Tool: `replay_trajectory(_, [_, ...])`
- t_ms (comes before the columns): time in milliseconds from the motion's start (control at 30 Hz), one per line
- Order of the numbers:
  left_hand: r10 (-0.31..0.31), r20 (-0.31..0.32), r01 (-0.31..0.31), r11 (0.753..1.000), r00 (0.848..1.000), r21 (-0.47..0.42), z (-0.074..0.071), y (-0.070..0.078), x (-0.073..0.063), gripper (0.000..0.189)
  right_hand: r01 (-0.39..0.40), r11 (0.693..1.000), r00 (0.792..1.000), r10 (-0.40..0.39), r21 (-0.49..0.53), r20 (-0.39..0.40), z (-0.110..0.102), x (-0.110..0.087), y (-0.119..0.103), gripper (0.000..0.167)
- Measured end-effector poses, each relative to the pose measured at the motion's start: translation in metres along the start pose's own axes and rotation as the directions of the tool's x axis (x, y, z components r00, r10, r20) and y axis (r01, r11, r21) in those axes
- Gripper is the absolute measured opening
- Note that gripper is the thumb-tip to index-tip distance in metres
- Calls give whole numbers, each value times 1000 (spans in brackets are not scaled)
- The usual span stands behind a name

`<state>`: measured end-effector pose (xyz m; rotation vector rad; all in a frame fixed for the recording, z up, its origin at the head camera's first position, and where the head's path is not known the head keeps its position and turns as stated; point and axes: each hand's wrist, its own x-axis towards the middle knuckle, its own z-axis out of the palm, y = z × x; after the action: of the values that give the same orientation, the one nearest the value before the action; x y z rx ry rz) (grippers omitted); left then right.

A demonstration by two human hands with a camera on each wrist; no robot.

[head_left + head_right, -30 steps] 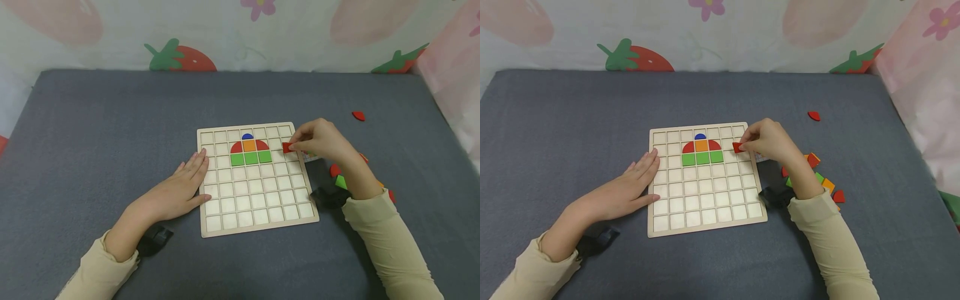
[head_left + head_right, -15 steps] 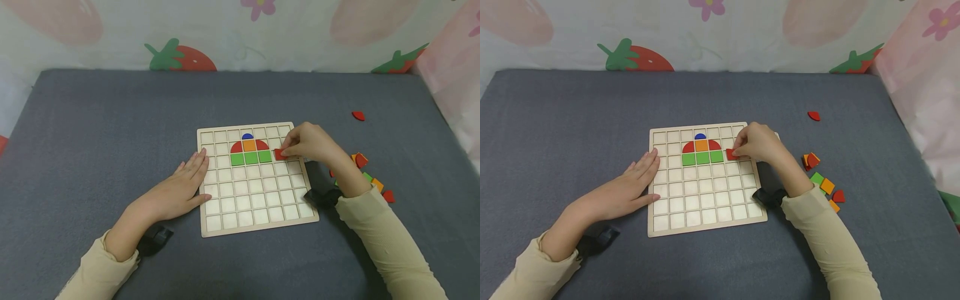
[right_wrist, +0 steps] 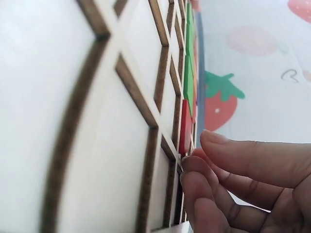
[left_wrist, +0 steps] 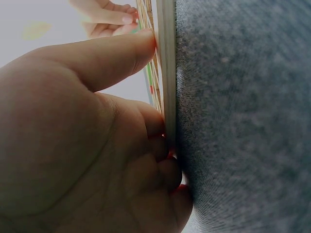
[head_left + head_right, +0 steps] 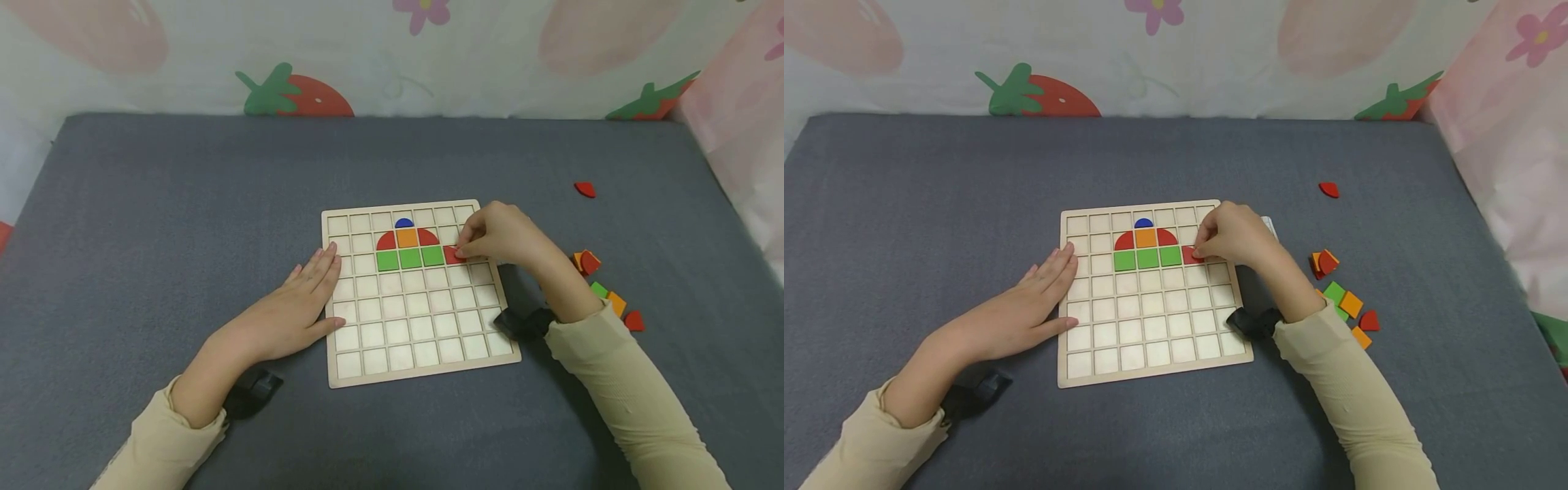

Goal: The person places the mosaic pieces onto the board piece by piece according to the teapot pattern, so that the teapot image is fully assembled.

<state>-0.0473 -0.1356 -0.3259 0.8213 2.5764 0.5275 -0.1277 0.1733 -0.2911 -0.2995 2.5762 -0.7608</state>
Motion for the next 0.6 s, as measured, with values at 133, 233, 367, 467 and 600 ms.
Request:
replay_trajectory(133, [0, 1, 0, 1000, 1000, 1, 0, 0, 0, 78, -25, 995, 1000, 26, 101, -13, -7, -6, 4, 11])
replay_trajectory(233, [0, 3, 0, 1000, 1000, 4, 0, 0, 0, 78, -56, 982, 997, 66, 180, -50, -15, -12, 10, 14])
replay_trajectory(367, [-1, 5, 1, 1000, 1000, 5, 0, 1, 0, 79, -63, 975, 991, 87, 213, -104, -24, -22, 19, 18])
replay_trajectory(467, [0, 7, 0, 1000, 1000, 1, -1, 1, 0, 79, -56, 978, 986, 86, 201, -145, -31, -30, 27, 21])
replay_trajectory(600, [3, 15, -3, 1000, 1000, -3, -1, 1, 0, 78, -70, 982, 979, 101, 173, -177, -38, -41, 39, 21])
